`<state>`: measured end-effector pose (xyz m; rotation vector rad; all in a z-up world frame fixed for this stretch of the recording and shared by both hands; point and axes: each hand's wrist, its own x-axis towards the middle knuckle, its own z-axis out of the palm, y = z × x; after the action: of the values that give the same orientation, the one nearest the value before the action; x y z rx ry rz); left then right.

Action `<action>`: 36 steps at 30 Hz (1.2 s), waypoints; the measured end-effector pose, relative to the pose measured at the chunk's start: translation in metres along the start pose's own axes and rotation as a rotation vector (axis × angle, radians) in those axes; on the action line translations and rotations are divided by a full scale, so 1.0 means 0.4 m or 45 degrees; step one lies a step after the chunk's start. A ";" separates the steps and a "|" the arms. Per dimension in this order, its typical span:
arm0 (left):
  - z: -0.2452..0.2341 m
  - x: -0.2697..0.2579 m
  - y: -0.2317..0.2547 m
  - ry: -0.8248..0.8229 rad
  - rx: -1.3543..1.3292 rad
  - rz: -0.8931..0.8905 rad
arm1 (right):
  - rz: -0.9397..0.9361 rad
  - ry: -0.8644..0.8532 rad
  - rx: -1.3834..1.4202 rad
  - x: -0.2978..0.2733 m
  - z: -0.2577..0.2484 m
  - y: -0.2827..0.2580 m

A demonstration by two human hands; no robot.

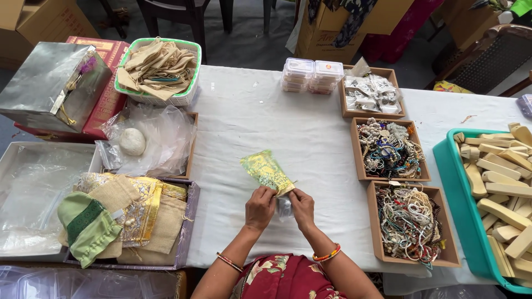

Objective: The person sits at a table and wraps a small item in a beige cloth, placing it into a clear plastic container. They then pick up a beaded necklace, untangle it, and place it into a small plastic bag. Finally, they wrap a green and gold patterned pouch in a clear bag and place it into a plastic container.

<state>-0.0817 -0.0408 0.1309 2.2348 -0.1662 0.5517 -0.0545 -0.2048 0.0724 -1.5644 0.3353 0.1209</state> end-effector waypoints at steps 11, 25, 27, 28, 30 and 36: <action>0.066 -0.101 -0.145 -0.033 0.152 -0.210 | 0.187 -0.313 -0.045 0.030 0.034 0.062; 0.091 -0.100 -0.176 0.116 0.120 -0.606 | 0.393 -0.186 0.670 0.074 0.097 0.092; 0.125 -0.097 -0.191 0.219 -0.638 -0.898 | 0.584 -0.152 0.800 0.052 0.102 0.069; 0.126 -0.089 -0.191 0.220 -0.637 -0.902 | 0.588 -0.154 0.798 0.052 0.105 0.067; 0.132 -0.070 -0.187 0.267 -1.275 -1.145 | 0.632 -0.127 0.849 0.052 0.104 0.064; 0.227 -0.106 -0.275 0.282 -1.610 -1.297 | 0.671 -0.014 0.774 0.078 0.091 0.060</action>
<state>-0.0571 -0.0379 -0.0159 0.8007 0.5703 0.0325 -0.0269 -0.1727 0.0396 -0.8488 0.6995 0.3972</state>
